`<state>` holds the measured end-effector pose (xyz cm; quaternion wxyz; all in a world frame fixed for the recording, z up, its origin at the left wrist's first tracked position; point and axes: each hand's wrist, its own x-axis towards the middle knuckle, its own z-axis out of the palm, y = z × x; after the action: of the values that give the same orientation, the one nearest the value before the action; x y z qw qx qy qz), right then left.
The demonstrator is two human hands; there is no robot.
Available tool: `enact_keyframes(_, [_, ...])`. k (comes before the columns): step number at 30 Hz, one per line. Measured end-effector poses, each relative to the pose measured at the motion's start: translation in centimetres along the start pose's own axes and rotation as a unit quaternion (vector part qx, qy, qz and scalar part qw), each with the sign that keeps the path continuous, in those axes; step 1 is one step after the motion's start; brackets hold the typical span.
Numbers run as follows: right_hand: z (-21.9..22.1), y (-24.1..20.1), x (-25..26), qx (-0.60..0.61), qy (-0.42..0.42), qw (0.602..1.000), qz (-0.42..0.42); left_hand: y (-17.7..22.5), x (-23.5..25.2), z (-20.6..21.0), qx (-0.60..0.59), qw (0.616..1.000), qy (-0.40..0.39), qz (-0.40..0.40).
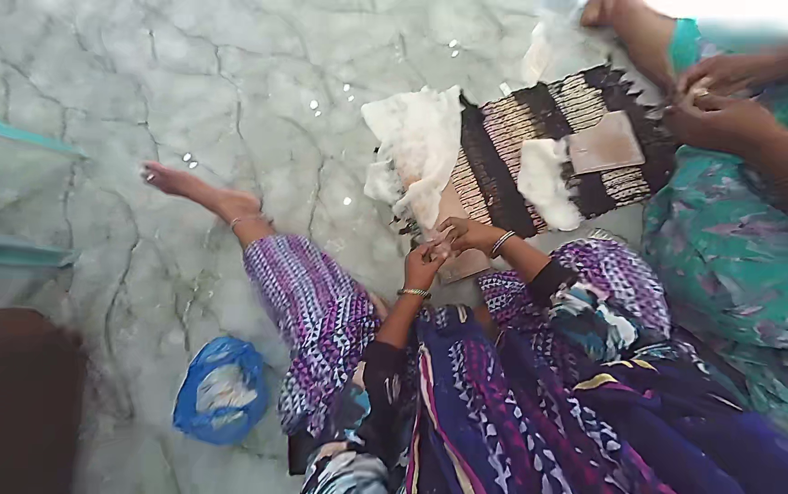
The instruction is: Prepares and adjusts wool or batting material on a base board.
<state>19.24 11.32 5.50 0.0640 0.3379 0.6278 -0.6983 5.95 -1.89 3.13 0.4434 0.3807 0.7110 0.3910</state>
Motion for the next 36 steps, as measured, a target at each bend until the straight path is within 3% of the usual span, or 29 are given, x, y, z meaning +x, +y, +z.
enact_keyframes(3, [0.3, 0.0, -1.7, -0.086, 0.035, 0.995, -0.018, 0.5, -0.8, 0.4, 0.007, 1.0, -0.017, 0.021])
enact_keyframes(6, [1.1, 0.0, -2.5, -0.091, 0.052, 0.994, -0.042, 0.4, -1.4, 0.9, 0.035, 0.998, -0.049, 0.017])
enact_keyframes(14, [1.9, 0.7, -3.3, -0.039, 0.067, 0.996, -0.049, -0.6, -2.9, 2.1, -0.01, 0.999, 0.042, -0.001])
enact_keyframes(19, [2.2, 0.7, -4.3, -0.079, 0.009, 0.995, -0.065, -0.5, -3.8, 2.1, -0.05, 0.995, 0.075, -0.03])
enact_keyframes(25, [2.5, 0.8, -4.4, -0.136, 0.057, 0.986, -0.076, -0.5, -4.6, 2.0, -0.073, 0.993, 0.073, -0.051])
enact_keyframes(29, [2.0, 0.8, -4.8, -0.128, 0.052, 0.988, -0.071, -1.1, -4.8, 2.0, -0.083, 0.991, 0.088, -0.057])
enact_keyframes(33, [2.3, 1.4, -4.5, -0.116, -0.005, 0.99, -0.075, -1.1, -5.1, 2.1, -0.091, 0.989, 0.09, -0.076])
enact_keyframes(36, [2.0, 1.7, -4.6, -0.136, 0.024, 0.987, -0.079, -0.5, -4.8, 2.3, -0.035, 0.994, 0.073, -0.077])
